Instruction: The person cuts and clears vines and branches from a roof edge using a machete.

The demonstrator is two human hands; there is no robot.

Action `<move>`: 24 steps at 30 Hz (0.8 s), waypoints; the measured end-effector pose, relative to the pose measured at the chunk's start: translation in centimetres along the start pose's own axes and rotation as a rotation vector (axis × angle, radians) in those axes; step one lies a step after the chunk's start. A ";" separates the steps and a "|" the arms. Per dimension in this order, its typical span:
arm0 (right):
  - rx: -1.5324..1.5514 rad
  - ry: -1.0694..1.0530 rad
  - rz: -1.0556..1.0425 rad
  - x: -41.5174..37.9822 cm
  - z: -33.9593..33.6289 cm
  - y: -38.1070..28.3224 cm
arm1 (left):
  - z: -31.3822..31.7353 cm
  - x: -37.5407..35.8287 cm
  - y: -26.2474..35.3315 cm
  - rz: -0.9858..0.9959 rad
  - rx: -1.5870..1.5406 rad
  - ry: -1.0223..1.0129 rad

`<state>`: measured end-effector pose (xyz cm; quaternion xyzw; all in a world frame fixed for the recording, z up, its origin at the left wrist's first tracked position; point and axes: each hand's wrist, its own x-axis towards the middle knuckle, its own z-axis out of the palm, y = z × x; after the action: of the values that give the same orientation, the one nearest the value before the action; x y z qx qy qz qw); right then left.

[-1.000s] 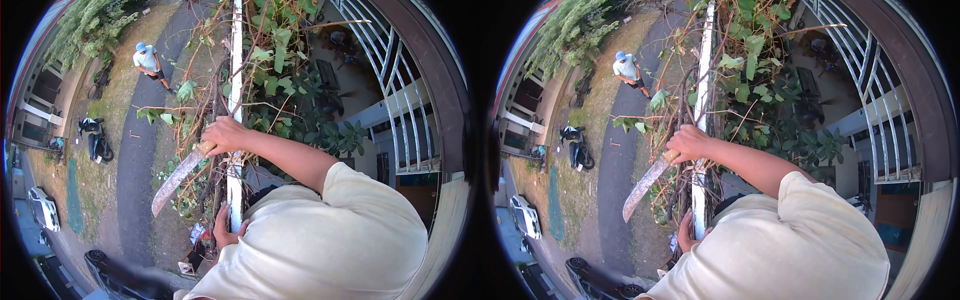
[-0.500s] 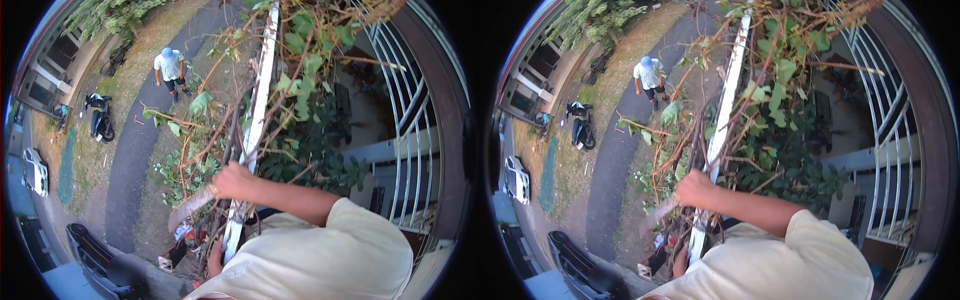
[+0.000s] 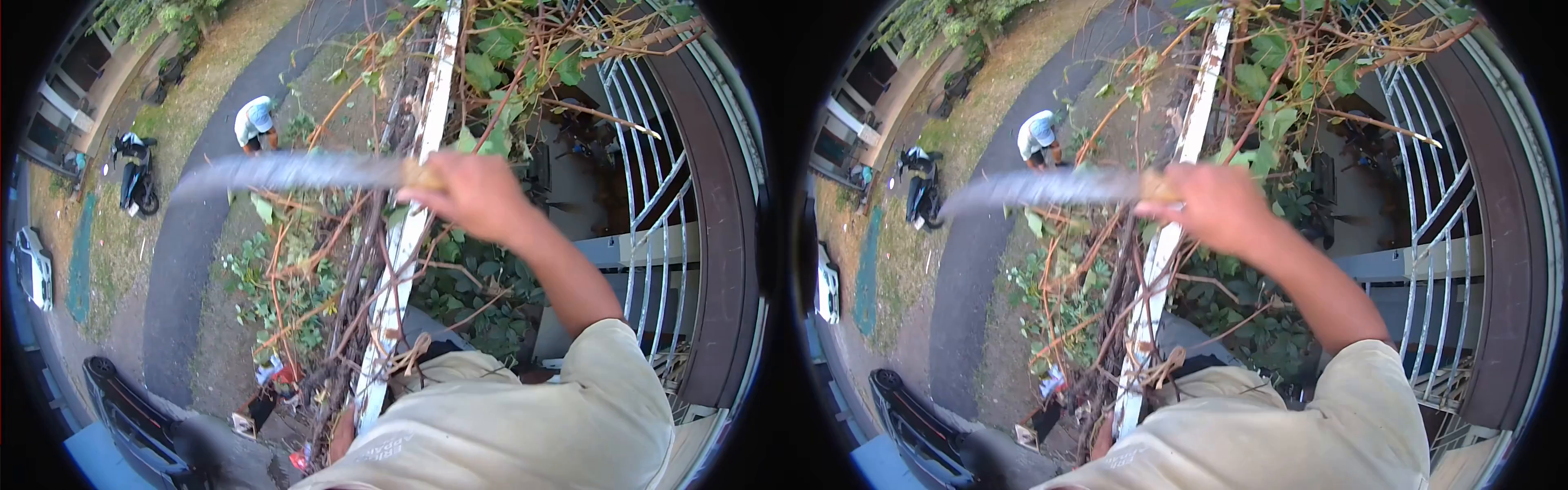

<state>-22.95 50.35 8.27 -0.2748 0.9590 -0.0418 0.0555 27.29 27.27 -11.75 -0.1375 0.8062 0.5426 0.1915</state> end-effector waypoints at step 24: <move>1.248 0.108 1.219 -46.8 14.3 0.7 | -0.5 -0.2 2.0 0.102 -0.241 0.020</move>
<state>17.96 75.15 -2.07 0.3691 0.7420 -0.5354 0.1629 26.57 27.52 -9.83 -0.1238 0.7431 0.6431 0.1375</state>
